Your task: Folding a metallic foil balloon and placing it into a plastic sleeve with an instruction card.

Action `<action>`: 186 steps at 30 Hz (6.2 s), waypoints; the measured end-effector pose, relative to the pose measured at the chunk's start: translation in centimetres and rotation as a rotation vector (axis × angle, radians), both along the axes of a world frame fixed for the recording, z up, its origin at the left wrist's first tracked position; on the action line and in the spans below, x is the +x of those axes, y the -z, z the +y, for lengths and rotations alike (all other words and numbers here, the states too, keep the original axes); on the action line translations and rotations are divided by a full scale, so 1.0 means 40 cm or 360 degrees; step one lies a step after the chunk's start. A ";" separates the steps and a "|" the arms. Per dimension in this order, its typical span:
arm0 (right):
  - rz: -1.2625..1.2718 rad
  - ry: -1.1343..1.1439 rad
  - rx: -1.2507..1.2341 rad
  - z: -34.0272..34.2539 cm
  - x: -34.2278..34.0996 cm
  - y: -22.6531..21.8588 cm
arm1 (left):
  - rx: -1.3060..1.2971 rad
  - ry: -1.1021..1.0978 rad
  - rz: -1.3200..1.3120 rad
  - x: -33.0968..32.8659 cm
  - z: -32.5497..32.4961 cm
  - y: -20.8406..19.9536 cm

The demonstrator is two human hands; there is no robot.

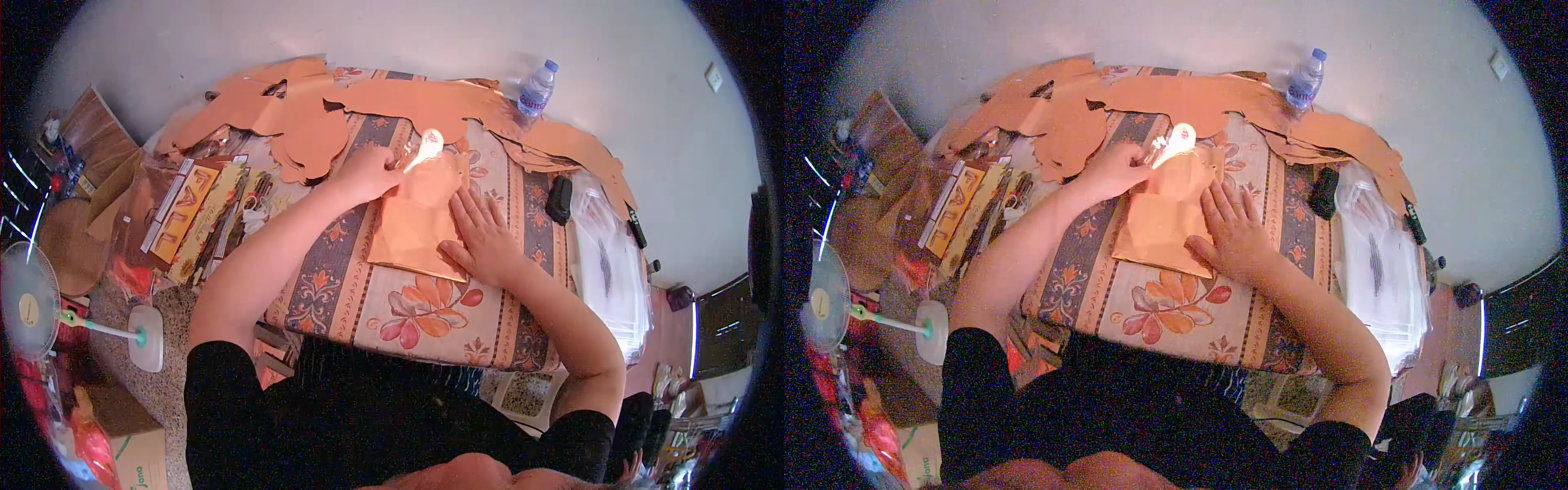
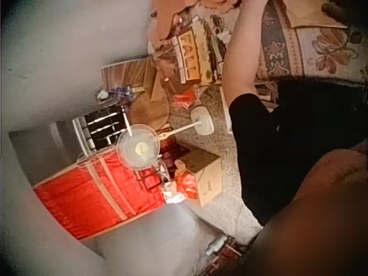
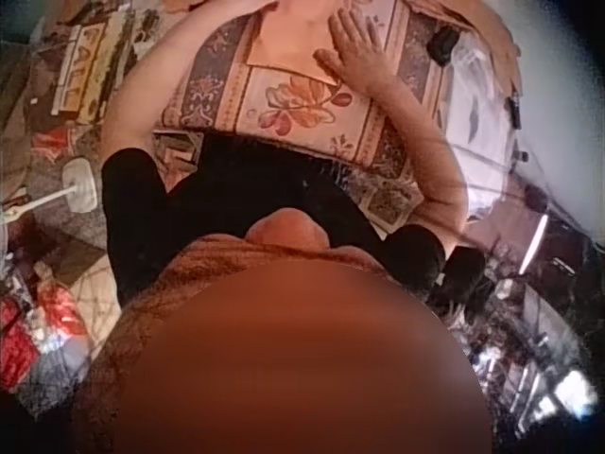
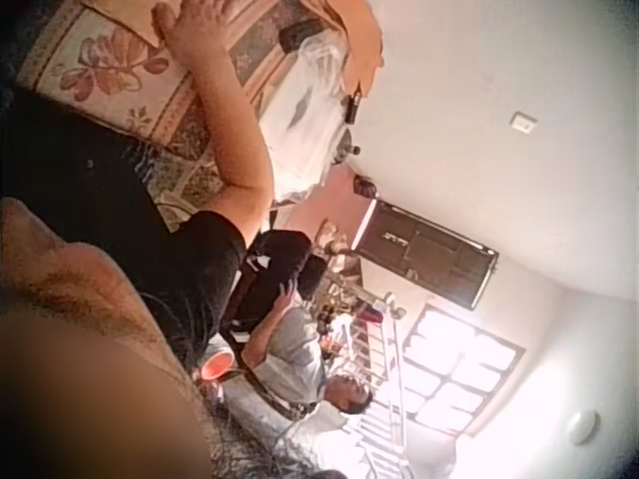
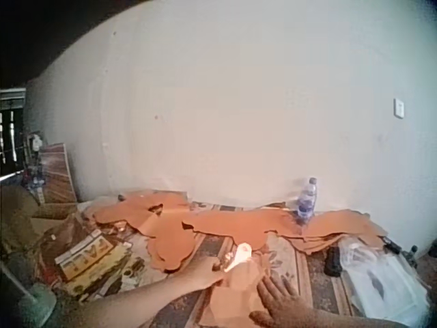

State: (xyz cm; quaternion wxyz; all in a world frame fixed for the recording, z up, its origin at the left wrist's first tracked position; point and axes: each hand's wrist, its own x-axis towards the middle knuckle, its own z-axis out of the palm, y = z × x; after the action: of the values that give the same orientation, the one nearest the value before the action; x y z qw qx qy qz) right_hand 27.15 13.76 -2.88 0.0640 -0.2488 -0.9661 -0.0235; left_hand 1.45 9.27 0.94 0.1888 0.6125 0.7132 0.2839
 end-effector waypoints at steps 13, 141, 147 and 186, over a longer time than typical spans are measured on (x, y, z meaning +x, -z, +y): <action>0.0198 -0.0121 -0.0156 0.017 0.015 0.008 | -0.0469 0.0083 -0.1065 -0.060 0.017 0.045; 0.0127 -0.0252 -0.0142 -0.118 -0.030 -0.019 | 0.0355 0.0920 0.0468 0.048 -0.315 0.071; 0.0081 -0.0218 -0.0122 -0.123 -0.035 -0.019 | 0.0279 0.0935 0.0593 0.037 -0.327 0.054; 0.0020 -0.0345 -0.0161 -0.170 -0.007 -0.019 | 0.0007 0.1010 0.0701 0.039 -0.388 0.031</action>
State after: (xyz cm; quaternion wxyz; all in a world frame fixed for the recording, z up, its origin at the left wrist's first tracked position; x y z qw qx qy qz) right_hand 26.88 6.96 -2.11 0.0597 -0.1461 -0.9869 0.0339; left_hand 3.01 -6.26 -0.32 0.1081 0.8495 0.5110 0.0745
